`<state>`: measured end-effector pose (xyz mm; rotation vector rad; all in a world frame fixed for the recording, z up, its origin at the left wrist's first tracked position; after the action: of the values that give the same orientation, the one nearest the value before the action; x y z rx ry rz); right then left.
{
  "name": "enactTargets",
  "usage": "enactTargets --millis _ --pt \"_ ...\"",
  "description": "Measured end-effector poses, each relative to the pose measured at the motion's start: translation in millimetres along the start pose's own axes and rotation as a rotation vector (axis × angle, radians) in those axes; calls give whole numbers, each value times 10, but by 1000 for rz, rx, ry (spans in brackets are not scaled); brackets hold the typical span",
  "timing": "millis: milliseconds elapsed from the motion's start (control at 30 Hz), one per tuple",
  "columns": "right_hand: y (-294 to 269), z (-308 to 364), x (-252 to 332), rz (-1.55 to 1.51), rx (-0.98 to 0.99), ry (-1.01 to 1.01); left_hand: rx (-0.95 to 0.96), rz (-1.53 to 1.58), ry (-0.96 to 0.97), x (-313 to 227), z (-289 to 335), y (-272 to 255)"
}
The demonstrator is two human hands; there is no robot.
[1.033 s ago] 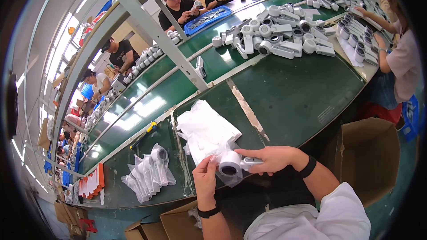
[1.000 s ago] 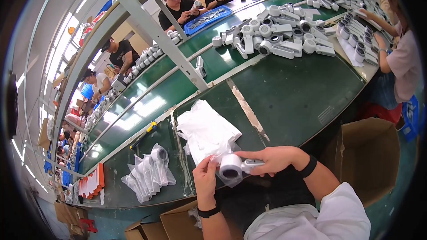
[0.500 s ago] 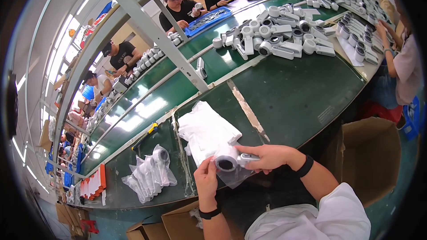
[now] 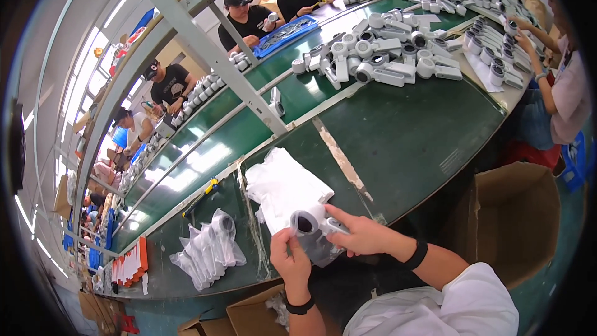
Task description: Packaging handheld fans into plastic bags and placing them into a collection box on an assembly line.
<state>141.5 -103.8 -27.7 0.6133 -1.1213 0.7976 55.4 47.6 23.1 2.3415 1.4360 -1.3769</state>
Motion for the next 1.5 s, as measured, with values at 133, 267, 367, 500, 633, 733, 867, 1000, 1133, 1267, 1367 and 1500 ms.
enactTargets --millis 133,267,367,500,633,733,867,1000,1133,1267,1367,1500 --pt "21 1 51 230 -92 -57 24 -8 139 -218 0 -17" --pt "92 5 -1 47 -85 -37 184 -23 269 -396 48 143" --pt "114 -24 -31 -51 -70 -58 186 -53 257 -385 95 160" --pt "138 -128 -98 -176 -29 -163 296 91 298 -429 121 237" --pt "183 -34 72 -194 -44 -201 210 251 150 -292 131 114" --pt "171 -23 81 -57 -54 -159 161 269 44 -230 65 75" --pt "164 -47 83 267 -118 -215 196 41 16 -290 51 150" --pt "104 -41 142 381 -253 -326 259 71 54 -242 93 247" --pt "87 -117 42 292 -189 -239 319 91 253 -352 142 317" --pt "39 -142 81 -268 -179 -253 353 104 218 -318 203 271" --pt "-15 -224 -37 -452 -245 -308 358 149 58 -243 224 266" --pt "-28 -237 -36 -497 -316 -303 143 104 63 -304 141 183"
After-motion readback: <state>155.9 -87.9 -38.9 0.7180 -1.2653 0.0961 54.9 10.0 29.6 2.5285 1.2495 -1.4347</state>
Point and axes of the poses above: each hand's wrist, its own z-axis away from the middle knuckle, its own y-axis out of the palm, x = y × z, the point moved 8 cm from there along -z, towards the middle knuckle, and after that the axes turned 2 degrees about z, right-handed, at the moved point
